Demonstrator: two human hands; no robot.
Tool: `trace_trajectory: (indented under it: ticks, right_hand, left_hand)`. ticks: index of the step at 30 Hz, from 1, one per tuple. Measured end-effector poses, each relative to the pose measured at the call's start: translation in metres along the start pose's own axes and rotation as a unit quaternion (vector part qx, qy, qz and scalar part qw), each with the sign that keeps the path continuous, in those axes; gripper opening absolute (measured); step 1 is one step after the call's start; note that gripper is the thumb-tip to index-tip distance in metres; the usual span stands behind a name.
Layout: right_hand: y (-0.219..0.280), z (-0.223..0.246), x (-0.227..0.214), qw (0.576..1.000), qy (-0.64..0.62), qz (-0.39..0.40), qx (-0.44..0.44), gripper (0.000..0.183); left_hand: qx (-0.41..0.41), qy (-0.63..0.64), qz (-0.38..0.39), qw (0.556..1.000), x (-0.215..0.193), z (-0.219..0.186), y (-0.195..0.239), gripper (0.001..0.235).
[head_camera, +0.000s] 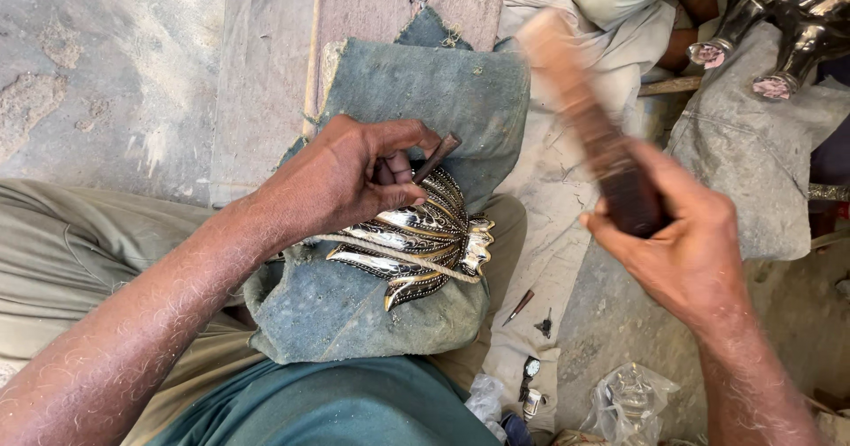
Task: The person sits on the floor and uses a wooden mallet to repeatedly strike a metal chisel placed on a decorative silver-colored metal object. The object is held steady on a cloth pad. The person adjusts the chisel and object position between strikes.
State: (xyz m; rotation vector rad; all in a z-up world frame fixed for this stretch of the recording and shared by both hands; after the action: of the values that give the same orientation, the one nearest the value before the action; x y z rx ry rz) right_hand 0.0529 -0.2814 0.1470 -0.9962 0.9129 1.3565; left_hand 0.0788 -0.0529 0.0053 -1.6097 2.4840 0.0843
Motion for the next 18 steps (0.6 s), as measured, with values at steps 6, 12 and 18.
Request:
trace_trajectory:
  ticks: [6, 12, 18]
  right_hand:
    - [0.010, 0.000, 0.003, 0.993, 0.027, 0.004, -0.112, 0.074]
    - [0.023, -0.019, 0.019, 0.986, 0.091, 0.124, -0.066, 0.068]
    - [0.018, -0.008, -0.003, 0.989, -0.112, -0.037, 0.087, 0.052]
  left_hand:
    - [0.007, -0.007, -0.006, 1.000, 0.001, 0.002, 0.003, 0.047]
    - [0.059, -0.002, -0.018, 0.998, 0.001, -0.001, 0.011, 0.043]
    - [0.044, 0.011, -0.031, 0.998, -0.002, 0.002, 0.016, 0.049]
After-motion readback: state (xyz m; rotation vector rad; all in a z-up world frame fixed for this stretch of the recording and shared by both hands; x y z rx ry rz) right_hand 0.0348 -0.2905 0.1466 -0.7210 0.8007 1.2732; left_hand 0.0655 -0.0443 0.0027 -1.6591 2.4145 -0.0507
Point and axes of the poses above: each hand's wrist, its own y-axis away from the middle knuckle, its own x-axis out of the palm, z = x × y, the point moved 9 cm from there along -y, towards the middle knuckle, and after that the axes turned 12 degrees about -z, right-handed, at the moved point
